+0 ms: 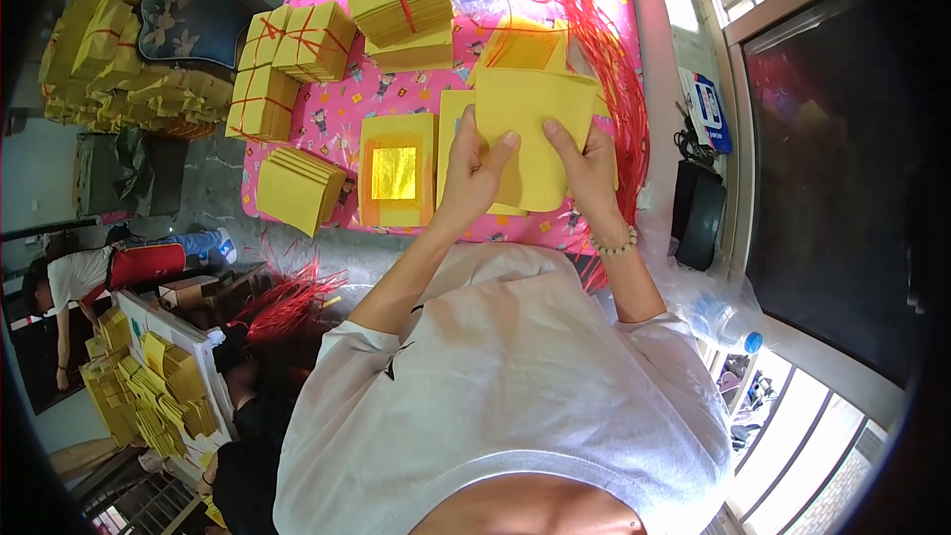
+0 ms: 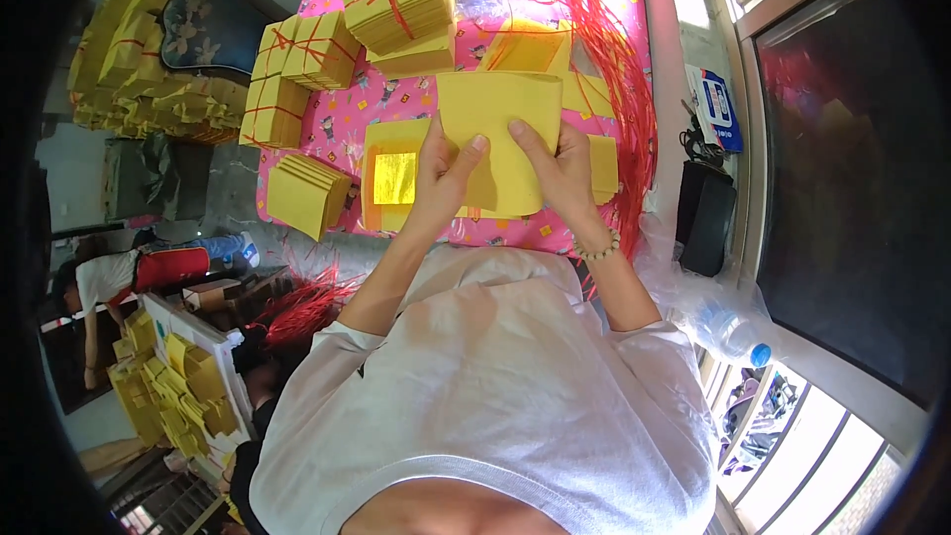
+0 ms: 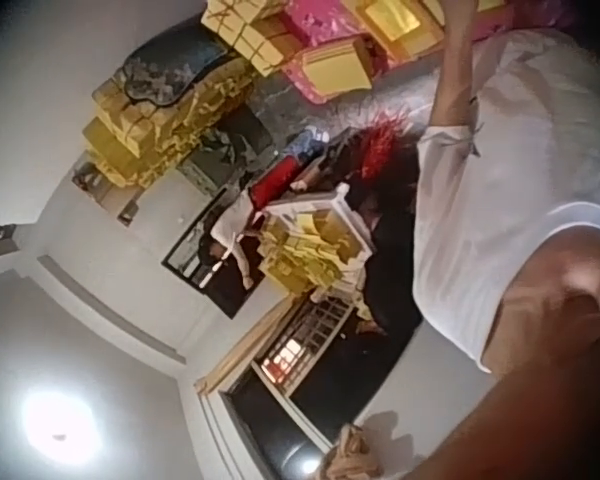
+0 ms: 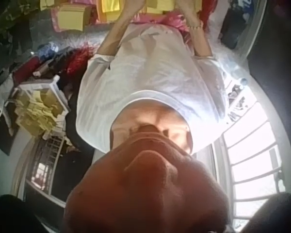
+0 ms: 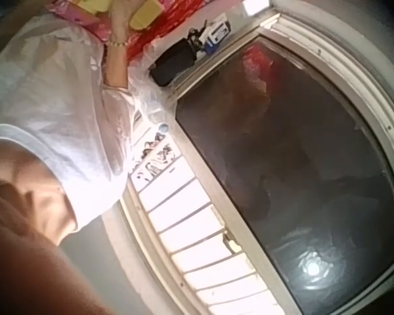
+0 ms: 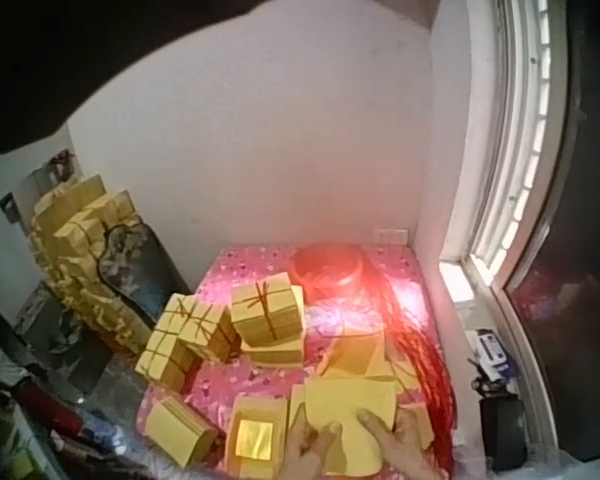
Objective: Bundling and tying stacks of yellow joss paper with red plastic ribbons.
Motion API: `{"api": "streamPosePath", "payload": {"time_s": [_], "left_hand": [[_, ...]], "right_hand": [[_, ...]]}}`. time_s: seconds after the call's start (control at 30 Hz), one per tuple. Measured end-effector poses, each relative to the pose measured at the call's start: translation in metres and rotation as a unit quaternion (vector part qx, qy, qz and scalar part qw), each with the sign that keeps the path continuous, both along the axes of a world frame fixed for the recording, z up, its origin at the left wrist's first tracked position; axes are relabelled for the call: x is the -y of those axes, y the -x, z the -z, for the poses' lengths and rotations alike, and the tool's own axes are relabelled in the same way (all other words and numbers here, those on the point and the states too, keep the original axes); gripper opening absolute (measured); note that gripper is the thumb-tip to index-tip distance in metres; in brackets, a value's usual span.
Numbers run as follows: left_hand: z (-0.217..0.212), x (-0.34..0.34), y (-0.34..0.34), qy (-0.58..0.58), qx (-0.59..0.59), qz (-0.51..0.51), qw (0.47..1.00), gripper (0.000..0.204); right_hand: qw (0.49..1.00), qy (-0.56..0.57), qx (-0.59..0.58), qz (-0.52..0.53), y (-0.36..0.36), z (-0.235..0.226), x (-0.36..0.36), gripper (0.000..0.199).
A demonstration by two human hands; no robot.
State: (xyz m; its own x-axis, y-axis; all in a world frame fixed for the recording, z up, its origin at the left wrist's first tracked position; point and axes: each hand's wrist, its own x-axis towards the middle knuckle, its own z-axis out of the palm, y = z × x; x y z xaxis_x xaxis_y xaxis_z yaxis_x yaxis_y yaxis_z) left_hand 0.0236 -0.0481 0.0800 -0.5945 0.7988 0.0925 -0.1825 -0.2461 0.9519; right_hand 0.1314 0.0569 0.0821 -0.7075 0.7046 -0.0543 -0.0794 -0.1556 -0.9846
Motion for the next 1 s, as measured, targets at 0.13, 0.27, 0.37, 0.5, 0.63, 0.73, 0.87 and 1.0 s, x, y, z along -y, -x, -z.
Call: {"api": "streamPosePath", "payload": {"time_s": [0.13, 0.27, 0.37, 0.5, 0.63, 0.73, 0.87, 1.0], "left_hand": [[0.001, 0.000, 0.003, -0.003, 0.028, 0.010, 1.000, 0.034], [0.000, 0.002, 0.005, 0.019, 0.055, 0.022, 0.998, 0.034], [0.000, 0.003, 0.006, 0.031, 0.076, 0.029, 0.996, 0.034], [0.007, 0.005, 0.009, 0.041, 0.065, 0.052, 0.996, 0.036], [0.009, 0.008, 0.009, 0.052, 0.080, 0.060, 0.994, 0.038], [0.007, 0.010, 0.011, 0.065, 0.099, 0.056, 0.991, 0.041], [0.011, 0.011, 0.018, 0.082, 0.109, 0.076, 0.988, 0.041], [0.016, 0.012, 0.018, 0.106, 0.129, 0.093, 0.982, 0.040]], "right_hand": [[0.999, -0.016, -0.020, 0.034, 0.004, -0.002, 0.000, 0.024], [0.999, 0.001, -0.029, 0.029, 0.004, 0.001, -0.011, 0.023], [0.999, -0.031, 0.003, 0.017, 0.004, 0.003, -0.014, 0.020], [0.997, -0.051, -0.005, 0.055, 0.002, 0.006, -0.025, 0.019], [0.998, -0.052, 0.005, 0.028, -0.002, 0.010, -0.028, 0.020], [0.998, 0.017, 0.058, -0.024, -0.008, -0.003, -0.024, 0.021], [0.992, 0.009, 0.084, -0.095, -0.020, 0.007, -0.019, 0.023], [0.989, -0.023, 0.090, -0.113, -0.023, 0.016, -0.019, 0.027]]}}
